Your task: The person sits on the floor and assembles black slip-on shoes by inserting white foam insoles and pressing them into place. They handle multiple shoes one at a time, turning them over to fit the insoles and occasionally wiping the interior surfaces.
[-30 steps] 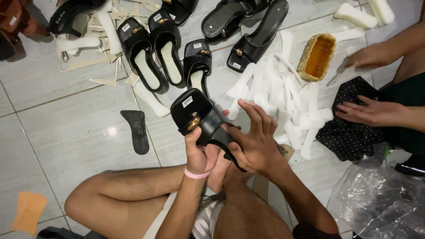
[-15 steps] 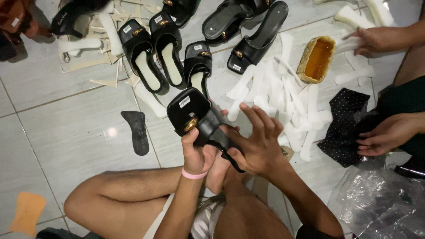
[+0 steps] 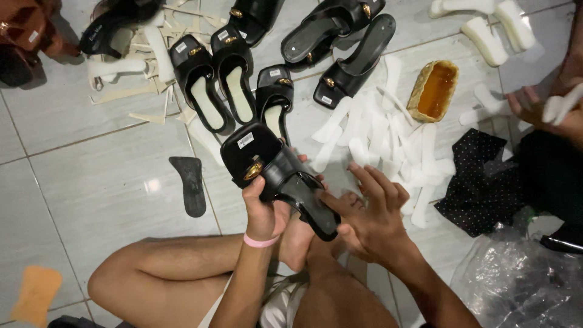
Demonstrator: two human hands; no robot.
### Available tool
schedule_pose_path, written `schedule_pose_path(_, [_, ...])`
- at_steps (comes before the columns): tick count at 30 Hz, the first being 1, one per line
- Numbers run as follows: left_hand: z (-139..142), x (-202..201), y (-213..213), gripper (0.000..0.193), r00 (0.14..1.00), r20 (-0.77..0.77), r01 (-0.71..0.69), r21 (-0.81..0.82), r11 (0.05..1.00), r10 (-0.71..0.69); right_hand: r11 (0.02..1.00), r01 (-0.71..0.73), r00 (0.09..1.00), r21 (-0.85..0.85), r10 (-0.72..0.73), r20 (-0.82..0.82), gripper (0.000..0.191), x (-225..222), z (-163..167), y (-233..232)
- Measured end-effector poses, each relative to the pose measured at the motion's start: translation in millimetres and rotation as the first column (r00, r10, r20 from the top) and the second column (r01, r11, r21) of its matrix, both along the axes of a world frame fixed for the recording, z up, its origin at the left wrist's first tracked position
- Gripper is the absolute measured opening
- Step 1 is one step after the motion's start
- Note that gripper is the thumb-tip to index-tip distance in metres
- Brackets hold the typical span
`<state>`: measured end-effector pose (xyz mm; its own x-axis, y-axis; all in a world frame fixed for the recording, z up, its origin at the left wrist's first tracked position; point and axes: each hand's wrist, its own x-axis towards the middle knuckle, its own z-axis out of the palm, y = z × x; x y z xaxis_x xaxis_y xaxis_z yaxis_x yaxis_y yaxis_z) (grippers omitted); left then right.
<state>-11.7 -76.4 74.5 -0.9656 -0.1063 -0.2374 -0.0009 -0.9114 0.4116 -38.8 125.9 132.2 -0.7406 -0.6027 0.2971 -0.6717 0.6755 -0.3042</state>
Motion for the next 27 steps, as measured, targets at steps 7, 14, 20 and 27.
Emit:
schedule_pose_path(7, [2, 3, 2, 0.078, 1.0, -0.026, -0.012, -0.075, 0.997, 0.01, 0.999, -0.035, 0.994, 0.016, 0.036, -0.102, 0.051, -11, -19, -22])
schedule_pose_path(14, [7, 1, -7, 0.078, 1.0, 0.016, -0.015, -0.082, 0.997, 0.017, 0.997, -0.055, 0.993, 0.061, 0.061, -0.096, 0.049, 10, -9, 2])
schedule_pose_path(20, [9, 0, -6, 0.079, 0.998, -0.056, -0.035, -0.074, 0.997, 0.031, 0.999, -0.052, 0.995, 0.002, 0.052, -0.08, 0.051, 7, -6, -3])
schedule_pose_path(27, [11, 2, -8, 0.08, 0.998, -0.011, -0.059, -0.061, 0.996, 0.058, 0.998, -0.058, 0.997, 0.017, 0.059, -0.057, 0.044, 4, -9, -5])
